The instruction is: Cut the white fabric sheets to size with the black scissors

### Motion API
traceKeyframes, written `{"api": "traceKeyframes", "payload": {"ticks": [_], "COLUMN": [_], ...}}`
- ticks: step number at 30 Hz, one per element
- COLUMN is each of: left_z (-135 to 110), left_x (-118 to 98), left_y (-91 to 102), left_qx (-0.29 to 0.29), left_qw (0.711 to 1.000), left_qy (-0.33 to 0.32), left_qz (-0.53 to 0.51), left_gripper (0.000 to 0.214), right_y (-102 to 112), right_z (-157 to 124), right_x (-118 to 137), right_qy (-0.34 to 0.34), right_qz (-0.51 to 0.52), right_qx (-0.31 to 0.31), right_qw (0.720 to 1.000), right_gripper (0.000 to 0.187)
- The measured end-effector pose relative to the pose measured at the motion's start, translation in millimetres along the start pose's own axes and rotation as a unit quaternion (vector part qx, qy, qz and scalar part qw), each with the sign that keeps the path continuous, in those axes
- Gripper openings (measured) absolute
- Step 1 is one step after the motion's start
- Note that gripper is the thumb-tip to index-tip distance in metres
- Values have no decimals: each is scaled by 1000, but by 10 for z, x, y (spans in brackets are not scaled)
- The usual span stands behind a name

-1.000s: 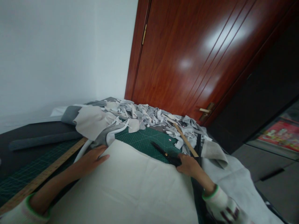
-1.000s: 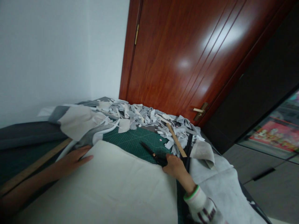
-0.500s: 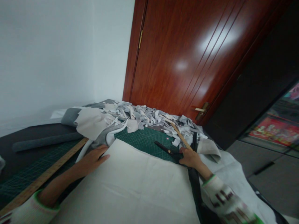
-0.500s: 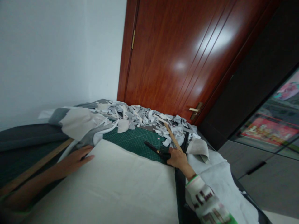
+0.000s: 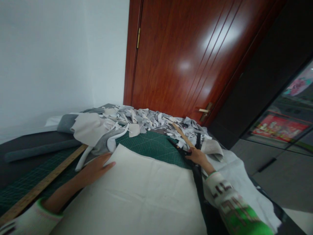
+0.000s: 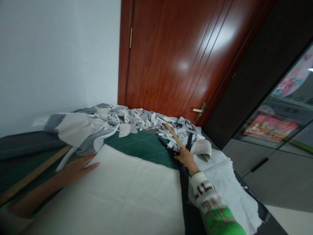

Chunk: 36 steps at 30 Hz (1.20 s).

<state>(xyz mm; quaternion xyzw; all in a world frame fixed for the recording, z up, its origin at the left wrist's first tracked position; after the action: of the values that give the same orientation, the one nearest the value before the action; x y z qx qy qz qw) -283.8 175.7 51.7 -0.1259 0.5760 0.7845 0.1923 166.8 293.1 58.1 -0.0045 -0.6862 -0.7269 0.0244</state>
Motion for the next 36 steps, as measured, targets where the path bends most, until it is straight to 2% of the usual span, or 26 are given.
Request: {"api": "traceKeyframes", "payload": {"ticks": [3, 6, 9, 11, 13, 15, 19, 20, 21, 22, 24, 26, 27, 29, 32, 36], "left_z": [-17, -57, -156, -243, -317, -356, -335, -336, -340, -352, -420, -544, -593, -617, -456, -186], "left_x": [-148, -208, -199, -184, -187, -204, -424, -536, -664, -807, -1126, -1461, -1601, -1764, -1727, -1367], "left_y": [-125, -234, -343, -389, -393, -357, -67, -24, -27, -84, -293, -544, -654, -841, -965, -888], "left_qx": [52, 59, 63, 72, 78, 78, -41, -58, -49, -9, 115, 243, 287, 335, 297, 180], "left_qw": [999, 997, 994, 991, 989, 987, 987, 987, 989, 990, 980, 948, 932, 913, 925, 953], "left_qy": [-9, 14, 52, 68, 65, 53, -12, -44, -77, -110, -162, -205, -221, -233, -230, -214], "left_qz": [7, 36, 75, 92, 111, 132, 157, 143, 119, 87, 31, 5, 0, 18, 64, 116], "left_gripper": [45, 51, 59, 61, 59, 53, 48, 51, 53, 55, 56, 62, 63, 69, 77, 65], "right_y": [88, 137, -31, -210, -323, -412, -515, -504, -480, -448, -378, -326, -317, -336, -399, -459], "right_z": [-121, -418, -881, -1190, -1423, -1539, -1495, -1473, -1460, -1461, -1509, -1610, -1667, -1732, -1639, -1380], "right_x": [78, 295, 571, 663, 669, 590, 387, 375, 393, 449, 672, 990, 1143, 1350, 1332, 875], "right_qy": [6, 57, 144, 180, 207, 215, 181, 171, 166, 171, 212, 289, 329, 382, 375, 280], "right_qz": [6, 24, 55, 66, 77, 82, 71, 69, 70, 77, 108, 144, 153, 153, 131, 86], "right_qx": [-28, -46, -18, -8, -46, -81, -84, -80, -75, -68, -42, -1, 21, 57, 57, 1], "right_qw": [1000, 997, 988, 981, 974, 970, 977, 980, 981, 980, 970, 946, 931, 910, 916, 956], "right_gripper": [36, 29, 27, 43, 53, 55, 56, 57, 57, 58, 59, 60, 60, 62, 60, 56]}}
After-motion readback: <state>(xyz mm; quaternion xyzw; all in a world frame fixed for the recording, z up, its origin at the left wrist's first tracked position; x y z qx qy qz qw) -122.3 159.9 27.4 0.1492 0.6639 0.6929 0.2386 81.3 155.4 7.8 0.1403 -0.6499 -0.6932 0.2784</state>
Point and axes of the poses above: each hand's wrist, its own z-axis towards the middle knuckle, its own y-axis out of the back of the hand, x = y × z, the point moved 9 cm from there along z, towards the middle knuckle, and after that the axes turned 3 degrees about y, right-handed, at the moved point
